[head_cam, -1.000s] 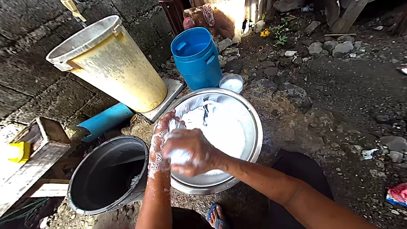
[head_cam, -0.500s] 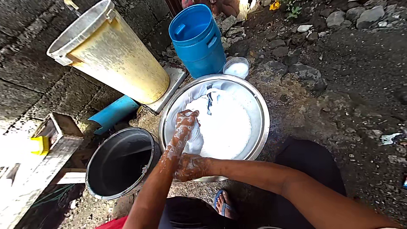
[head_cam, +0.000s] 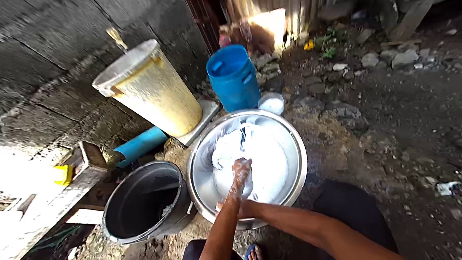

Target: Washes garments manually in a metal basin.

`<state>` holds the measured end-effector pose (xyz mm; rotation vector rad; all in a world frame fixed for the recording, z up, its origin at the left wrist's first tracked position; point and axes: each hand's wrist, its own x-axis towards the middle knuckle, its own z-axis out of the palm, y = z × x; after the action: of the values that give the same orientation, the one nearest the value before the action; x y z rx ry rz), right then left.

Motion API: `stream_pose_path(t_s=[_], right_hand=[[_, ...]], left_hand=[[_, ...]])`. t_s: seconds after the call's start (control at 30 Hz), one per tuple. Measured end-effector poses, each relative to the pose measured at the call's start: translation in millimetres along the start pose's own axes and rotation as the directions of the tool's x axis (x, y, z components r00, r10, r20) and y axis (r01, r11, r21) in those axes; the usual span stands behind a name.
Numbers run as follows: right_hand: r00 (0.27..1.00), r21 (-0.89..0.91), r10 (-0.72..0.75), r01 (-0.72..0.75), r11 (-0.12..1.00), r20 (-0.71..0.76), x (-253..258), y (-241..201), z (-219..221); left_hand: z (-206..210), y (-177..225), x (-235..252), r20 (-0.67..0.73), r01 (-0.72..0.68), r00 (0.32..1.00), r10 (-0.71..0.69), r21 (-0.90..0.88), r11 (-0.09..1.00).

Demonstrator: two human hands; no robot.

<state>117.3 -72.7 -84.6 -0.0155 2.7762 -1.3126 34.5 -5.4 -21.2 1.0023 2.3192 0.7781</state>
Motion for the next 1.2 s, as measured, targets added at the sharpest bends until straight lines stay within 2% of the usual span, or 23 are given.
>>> stream_pose_path(t_s=[0.03, 0.07, 0.1, 0.17, 0.2, 0.23, 0.27, 0.33, 0.4, 0.47, 0.5, 0.53, 0.57, 0.6, 0.63, 0.67, 0.7, 0.77, 0.87, 0.93, 1.07, 1.13, 1.2], right_hand=[[0.993, -0.123, -0.114, 0.108, 0.986, -0.043, -5, -16, -17], [0.960, -0.228, -0.235, 0.197, 0.953, -0.153, -6, -27, -22], [0.854, -0.355, -0.403, 0.283, 0.891, -0.329, 3, -27, -16], [0.652, -0.510, -0.605, 0.365, 0.779, -0.457, 20, -30, -22], [0.586, -0.542, -0.652, 0.385, 0.747, -0.482, 28, -30, -29], [0.553, -0.538, -0.663, 0.399, 0.743, -0.505, 32, -29, -35], [0.539, -0.507, -0.648, 0.408, 0.760, -0.538, 34, -29, -40], [0.534, -0.403, -0.585, 0.427, 0.809, -0.610, 39, -31, -50], [0.572, -0.318, -0.498, 0.390, 0.864, -0.652, 45, -32, -54], [0.729, -0.253, -0.367, 0.267, 0.930, -0.577, 47, -20, -57], [0.821, -0.219, -0.274, 0.185, 0.958, -0.501, 47, -12, -58], [0.905, -0.188, -0.163, 0.094, 0.978, -0.394, 44, -2, -61], [0.965, -0.179, -0.047, 0.000, 0.984, -0.259, 43, 10, -65], [0.989, -0.186, 0.062, -0.086, 0.979, -0.131, 42, 25, -67], [0.988, -0.193, 0.152, -0.156, 0.969, -0.036, 40, 41, -68], [0.974, -0.204, 0.226, -0.217, 0.955, 0.023, 39, 58, -66], [0.953, -0.221, 0.295, -0.274, 0.936, 0.068, 36, 74, -64], [0.896, -0.267, 0.418, -0.371, 0.890, 0.149, 30, 97, -62], [0.837, -0.319, 0.503, -0.427, 0.846, 0.216, 26, 121, -63], [0.822, -0.325, 0.514, -0.430, 0.843, 0.247, 27, 129, -66], [0.848, -0.239, 0.470, -0.418, 0.877, 0.243, 34, 148, -76], [0.859, -0.156, 0.478, -0.454, 0.877, 0.183, 38, 160, -86], [0.852, -0.113, 0.519, -0.510, 0.853, 0.068, 43, 174, -100]], left_hand=[[-8, 4, 1, 0.041, -0.020, 0.999, 0.022, -0.047, 0.999], [-25, 7, -2, 0.071, -0.066, 0.995, 0.074, -0.108, 0.992], [-47, 8, -6, 0.068, -0.115, 0.989, 0.128, -0.175, 0.978], [-103, 5, -5, 0.004, -0.177, 0.983, 0.182, -0.211, 0.961], [-133, -2, 5, -0.067, -0.219, 0.975, 0.211, -0.168, 0.961], [-161, -9, 14, -0.149, -0.269, 0.957, 0.249, -0.139, 0.953], [-190, -13, 11, -0.212, -0.323, 0.933, 0.292, -0.132, 0.937], [-242, -5, -28, -0.309, -0.387, 0.896, 0.317, -0.198, 0.900], [-287, -12, -58, -0.421, -0.463, 0.846, 0.326, -0.278, 0.842], [-323, -29, -72, -0.583, -0.527, 0.755, 0.300, -0.266, 0.807], [-339, -44, -78, -0.659, -0.570, 0.685, 0.310, -0.219, 0.792], [-357, -74, -78, -0.710, -0.645, 0.596, 0.375, -0.146, 0.750], [-381, -120, -71, -0.707, -0.752, 0.486, 0.513, -0.040, 0.658], [-409, -172, -63, -0.604, -0.836, 0.394, 0.693, 0.078, 0.543], [-403, -186, -69, -0.732, -0.772, 0.390, 0.559, 0.071, 0.632], [-387, -177, -79, -0.845, -0.626, 0.416, 0.336, 0.002, 0.780], [-376, -161, -85, -0.877, -0.448, 0.456, 0.149, -0.082, 0.890], [-359, -145, -83, -0.842, -0.210, 0.538, -0.045, -0.185, 0.960], [-331, -163, -76, -0.747, -0.070, 0.655, -0.114, -0.211, 0.975], [-309, -182, -78, -0.714, -0.040, 0.691, -0.114, -0.195, 0.980], [-284, -205, -81, -0.725, 0.066, 0.678, -0.123, -0.106, 0.992], [-276, -220, -80, -0.741, 0.113, 0.658, -0.131, -0.075, 0.991], [-268, -233, -79, -0.745, 0.145, 0.641, -0.186, -0.121, 0.982]])
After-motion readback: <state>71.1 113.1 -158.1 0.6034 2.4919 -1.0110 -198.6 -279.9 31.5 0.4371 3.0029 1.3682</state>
